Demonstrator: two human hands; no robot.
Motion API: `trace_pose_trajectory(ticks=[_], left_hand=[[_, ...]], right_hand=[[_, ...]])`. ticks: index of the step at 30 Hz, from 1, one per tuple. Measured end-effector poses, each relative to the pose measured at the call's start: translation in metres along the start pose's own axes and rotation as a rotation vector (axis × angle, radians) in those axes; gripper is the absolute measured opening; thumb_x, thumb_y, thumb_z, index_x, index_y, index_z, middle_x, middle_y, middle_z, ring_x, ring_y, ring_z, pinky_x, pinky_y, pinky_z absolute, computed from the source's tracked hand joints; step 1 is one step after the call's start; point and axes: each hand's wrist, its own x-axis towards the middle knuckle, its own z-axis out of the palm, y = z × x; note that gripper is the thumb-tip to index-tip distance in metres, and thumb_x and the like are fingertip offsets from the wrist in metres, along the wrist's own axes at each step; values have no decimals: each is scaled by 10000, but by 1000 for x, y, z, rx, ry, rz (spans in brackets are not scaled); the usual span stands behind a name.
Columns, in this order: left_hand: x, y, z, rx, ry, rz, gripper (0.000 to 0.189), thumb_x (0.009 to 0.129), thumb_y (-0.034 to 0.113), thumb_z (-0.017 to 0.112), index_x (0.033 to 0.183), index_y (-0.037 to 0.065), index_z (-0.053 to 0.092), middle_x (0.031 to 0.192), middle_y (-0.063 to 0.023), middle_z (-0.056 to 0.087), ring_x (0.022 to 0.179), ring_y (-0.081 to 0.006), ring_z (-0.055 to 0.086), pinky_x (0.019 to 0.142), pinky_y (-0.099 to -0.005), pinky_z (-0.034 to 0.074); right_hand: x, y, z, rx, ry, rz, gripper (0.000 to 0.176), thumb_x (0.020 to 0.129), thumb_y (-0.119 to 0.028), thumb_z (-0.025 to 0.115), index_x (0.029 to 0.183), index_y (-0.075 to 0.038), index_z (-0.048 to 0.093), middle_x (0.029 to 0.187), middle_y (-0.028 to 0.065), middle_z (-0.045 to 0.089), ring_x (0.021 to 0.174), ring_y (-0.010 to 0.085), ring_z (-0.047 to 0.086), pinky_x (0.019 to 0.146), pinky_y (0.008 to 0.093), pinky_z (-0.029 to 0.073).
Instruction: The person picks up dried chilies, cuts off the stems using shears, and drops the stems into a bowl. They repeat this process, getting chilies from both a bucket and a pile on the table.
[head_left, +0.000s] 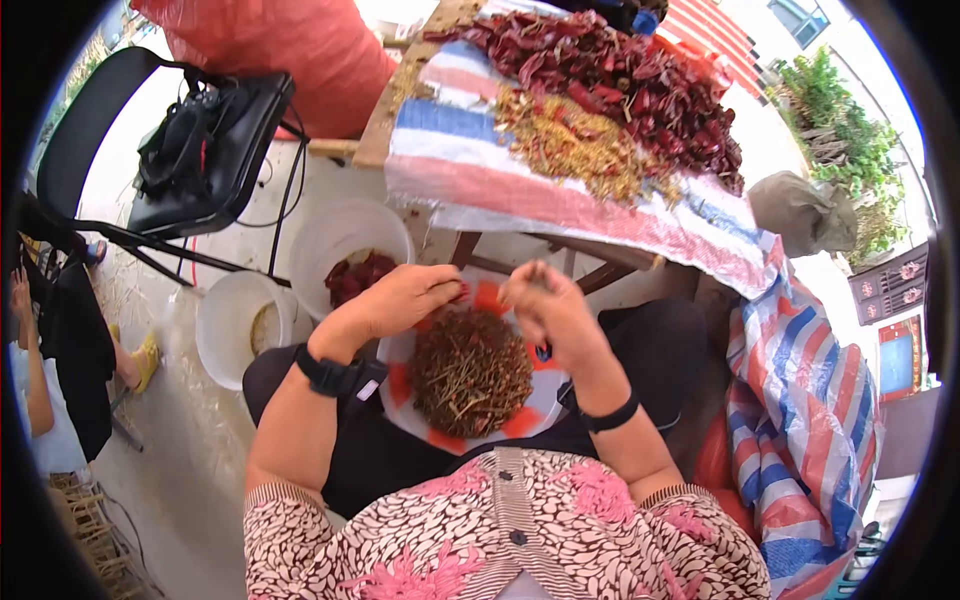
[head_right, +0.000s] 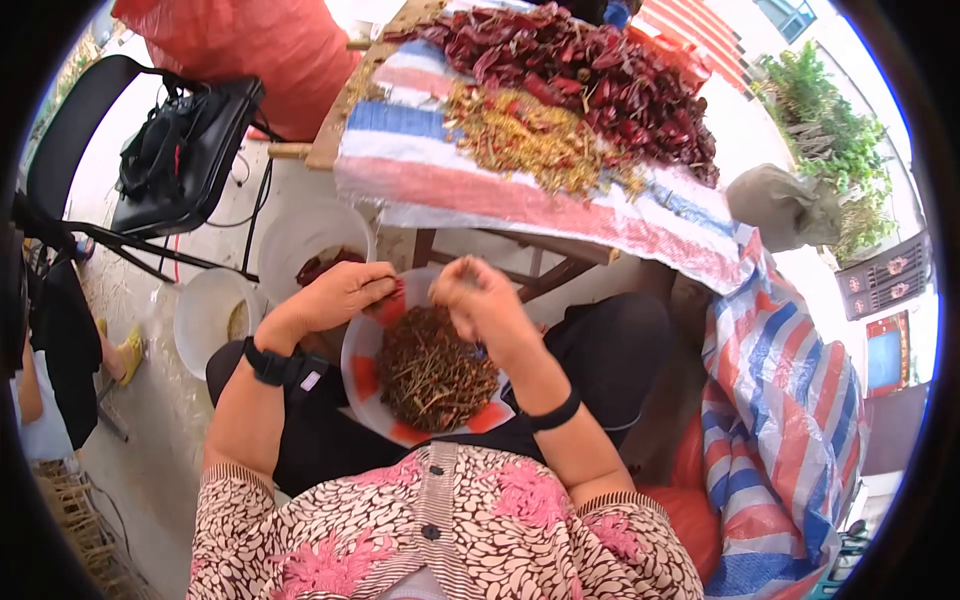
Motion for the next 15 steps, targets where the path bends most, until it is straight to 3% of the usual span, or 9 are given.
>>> trace_pose_trajectory(ticks=[2, 3, 5, 6, 7, 10, 13, 15], left_hand=[[8, -46, -2, 489, 235, 106, 125, 908, 174, 544, 920, 62, 598, 741, -64, 589, 696, -222, 569, 639, -345, 454], [10, -59, -6, 730, 358, 152, 106, 879, 152, 559, 924, 68, 607, 756, -91, 617, 714, -270, 597, 650, -378, 465], [7, -58, -14, 851, 419, 28, 126, 840, 138, 572, 942, 82, 622, 833, -114, 639, 815, -328, 595, 714, -428, 463], [6, -59, -18, 908, 446, -41, 146, 820, 131, 579, 951, 89, 629, 871, -125, 651, 865, -358, 594, 746, -453, 462], [5, -65, -20, 918, 447, -109, 186, 812, 155, 603, 988, 98, 630, 965, -122, 641, 975, -333, 571, 834, -448, 442], [1, -69, -21, 1112, 677, 16, 298, 790, 202, 628, 1076, 115, 627, 1083, -134, 613, 1055, -337, 537, 903, -448, 419], [-1, -57, -19, 945, 288, -266, 408, 771, 233, 644, 1165, 134, 609, 1131, -145, 598, 1069, -345, 529, 921, -447, 421], [3, -65, -15, 910, 123, -277, 424, 773, 243, 641, 1184, 142, 605, 1129, -144, 602, 1069, -347, 533, 920, -447, 426]], right_hand=[[4, 39, -4, -530, 131, -336, 170, 862, -183, 643, 895, -45, 549, 745, 47, 582, 654, 205, 583, 594, 324, 467], [-1, 40, -5, -773, 77, -307, 178, 852, -194, 646, 905, -49, 556, 798, 76, 591, 763, 260, 589, 679, 364, 469], [-6, 57, -14, -1144, -33, -265, 181, 833, -232, 652, 928, -90, 592, 929, 139, 586, 925, 348, 577, 776, 432, 460], [-9, 55, -12, -1162, -41, -231, 185, 833, -238, 653, 932, -92, 598, 932, 139, 582, 937, 345, 575, 781, 435, 460], [-12, 53, -8, -1178, -49, -195, 189, 832, -245, 653, 936, -95, 603, 935, 140, 579, 950, 342, 572, 785, 438, 459], [-6, 38, -16, -1207, -69, -196, 174, 850, -262, 624, 937, -111, 622, 954, 138, 582, 951, 339, 576, 784, 444, 459], [15, -8, -35, -1258, 132, -306, 152, 858, -222, 611, 925, -90, 640, 945, 134, 614, 924, 320, 594, 787, 414, 470], [43, -43, -60, -1379, 334, -396, 146, 853, -181, 614, 927, -63, 656, 933, 134, 641, 901, 304, 610, 789, 391, 480]])
